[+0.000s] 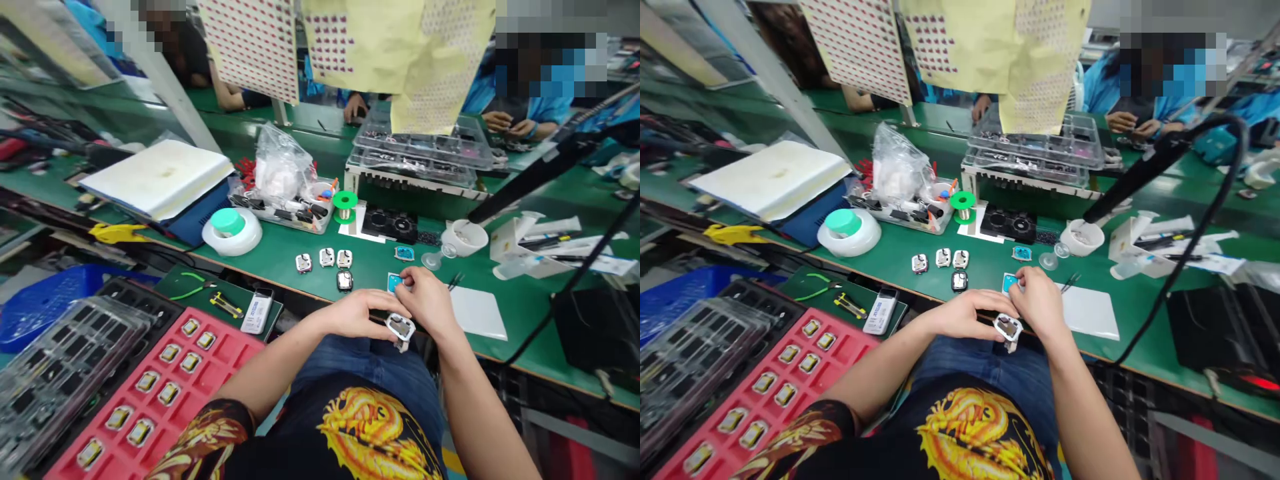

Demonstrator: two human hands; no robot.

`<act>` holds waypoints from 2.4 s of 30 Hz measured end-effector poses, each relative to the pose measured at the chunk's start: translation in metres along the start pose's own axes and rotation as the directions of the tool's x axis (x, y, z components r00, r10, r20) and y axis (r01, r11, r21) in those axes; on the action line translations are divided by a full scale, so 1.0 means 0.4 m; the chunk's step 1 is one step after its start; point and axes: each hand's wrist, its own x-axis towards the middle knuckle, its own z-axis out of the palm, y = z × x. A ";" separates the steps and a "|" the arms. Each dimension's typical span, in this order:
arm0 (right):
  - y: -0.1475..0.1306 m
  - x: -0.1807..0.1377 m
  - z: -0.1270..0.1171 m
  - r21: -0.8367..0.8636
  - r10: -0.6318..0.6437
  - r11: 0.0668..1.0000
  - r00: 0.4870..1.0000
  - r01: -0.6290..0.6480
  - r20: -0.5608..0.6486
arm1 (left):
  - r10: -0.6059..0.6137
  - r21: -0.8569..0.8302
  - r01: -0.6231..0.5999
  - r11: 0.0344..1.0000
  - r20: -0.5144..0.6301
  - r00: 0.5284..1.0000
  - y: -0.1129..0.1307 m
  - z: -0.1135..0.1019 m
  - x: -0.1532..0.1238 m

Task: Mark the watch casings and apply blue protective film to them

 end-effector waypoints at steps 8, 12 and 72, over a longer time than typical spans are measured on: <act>0.000 -0.003 0.002 -0.035 -0.002 0.999 1.000 0.002 0.001 | -0.007 -0.021 0.008 1.000 0.041 0.999 -0.006 -0.006 0.002; 0.000 0.002 0.001 -0.054 0.019 0.998 0.999 -0.017 0.026 | -0.011 -0.052 0.014 0.999 0.050 0.999 -0.015 -0.006 0.001; 0.030 -0.104 -0.028 0.959 0.189 0.283 0.982 -0.024 -0.032 | -0.451 -0.397 0.353 0.847 -0.186 0.873 -0.006 0.028 -0.022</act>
